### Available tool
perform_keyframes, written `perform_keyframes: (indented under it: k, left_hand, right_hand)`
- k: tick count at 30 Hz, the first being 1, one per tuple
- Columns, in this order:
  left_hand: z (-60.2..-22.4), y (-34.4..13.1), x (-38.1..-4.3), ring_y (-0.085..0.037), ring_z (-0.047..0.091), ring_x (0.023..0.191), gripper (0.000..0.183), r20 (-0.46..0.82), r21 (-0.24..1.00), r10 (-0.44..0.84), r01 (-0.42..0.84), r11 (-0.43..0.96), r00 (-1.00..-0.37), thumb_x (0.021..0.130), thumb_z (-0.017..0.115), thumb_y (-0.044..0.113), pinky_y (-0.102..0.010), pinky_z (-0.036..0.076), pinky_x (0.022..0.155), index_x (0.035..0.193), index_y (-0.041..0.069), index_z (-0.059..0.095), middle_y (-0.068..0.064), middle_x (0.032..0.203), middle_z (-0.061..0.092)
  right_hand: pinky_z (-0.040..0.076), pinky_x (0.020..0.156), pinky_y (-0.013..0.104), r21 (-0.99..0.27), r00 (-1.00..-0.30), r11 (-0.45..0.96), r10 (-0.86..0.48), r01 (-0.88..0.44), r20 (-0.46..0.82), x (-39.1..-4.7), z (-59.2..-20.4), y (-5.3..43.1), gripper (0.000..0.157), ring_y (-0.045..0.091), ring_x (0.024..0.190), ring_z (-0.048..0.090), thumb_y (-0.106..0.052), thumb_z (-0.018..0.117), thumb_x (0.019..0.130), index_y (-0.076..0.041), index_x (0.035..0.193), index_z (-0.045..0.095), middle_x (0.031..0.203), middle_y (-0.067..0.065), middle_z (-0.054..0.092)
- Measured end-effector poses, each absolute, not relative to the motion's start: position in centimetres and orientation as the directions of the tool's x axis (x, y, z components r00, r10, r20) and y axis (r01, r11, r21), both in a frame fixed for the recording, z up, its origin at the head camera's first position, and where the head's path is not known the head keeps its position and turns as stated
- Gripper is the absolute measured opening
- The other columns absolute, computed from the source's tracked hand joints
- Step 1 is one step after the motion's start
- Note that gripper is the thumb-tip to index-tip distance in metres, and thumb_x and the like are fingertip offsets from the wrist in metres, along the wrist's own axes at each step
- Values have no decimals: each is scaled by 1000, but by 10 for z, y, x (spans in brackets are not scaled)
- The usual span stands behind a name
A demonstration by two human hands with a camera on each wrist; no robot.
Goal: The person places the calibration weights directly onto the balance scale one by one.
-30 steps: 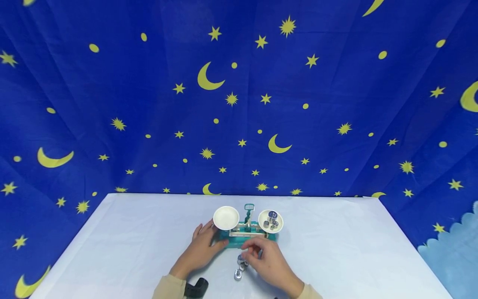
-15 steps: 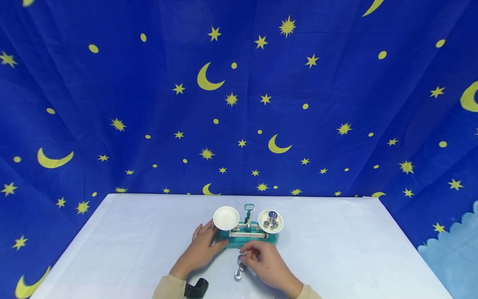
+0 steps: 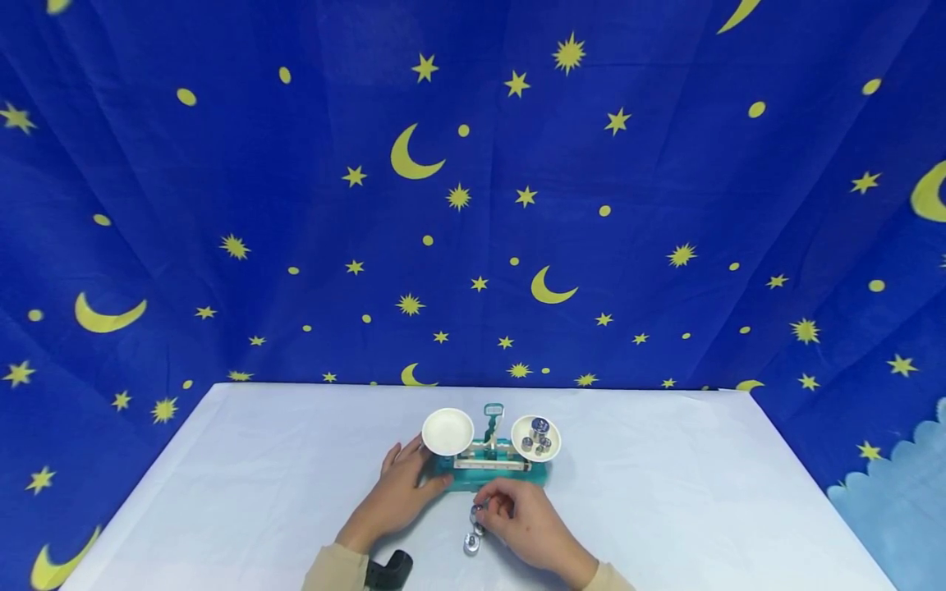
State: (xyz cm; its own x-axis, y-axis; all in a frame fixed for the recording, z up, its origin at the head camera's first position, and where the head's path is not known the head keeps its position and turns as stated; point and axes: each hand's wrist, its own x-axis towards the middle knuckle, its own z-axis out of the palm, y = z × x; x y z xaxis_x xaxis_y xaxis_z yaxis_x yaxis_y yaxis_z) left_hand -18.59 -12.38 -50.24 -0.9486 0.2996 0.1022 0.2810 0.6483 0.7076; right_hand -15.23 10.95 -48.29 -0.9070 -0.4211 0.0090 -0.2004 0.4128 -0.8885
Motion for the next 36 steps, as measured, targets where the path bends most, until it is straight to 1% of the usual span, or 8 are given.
perform_keyframes:
  k: [14,31,36]
  left_hand:
    - [-503,-124,-188,-38,29,148,73,89,704,297,271,656,-951,95,65,44,-63,3,120,147,-3,46,-19,151,48]
    - [-504,-124,-187,-38,29,148,72,97,703,298,278,655,-950,95,65,43,-64,3,119,148,-2,46,-18,151,47]
    - [-505,-124,-187,-38,29,148,72,107,700,297,284,655,-949,95,65,43,-64,3,120,148,-2,46,-18,151,48]
  right_hand:
    - [43,52,17,-894,-900,410,-437,-183,-16,-154,-486,111,14,3,62,52,-15,74,89,-11,103,72,73,-9,59]
    - [42,51,17,-890,-909,421,-416,-175,-17,-152,-486,109,8,3,61,50,-15,73,90,-13,98,72,73,-8,58]
    - [42,51,17,-888,-911,416,-413,-195,6,-152,-487,108,7,3,61,50,-16,74,90,-13,96,71,72,-8,58]
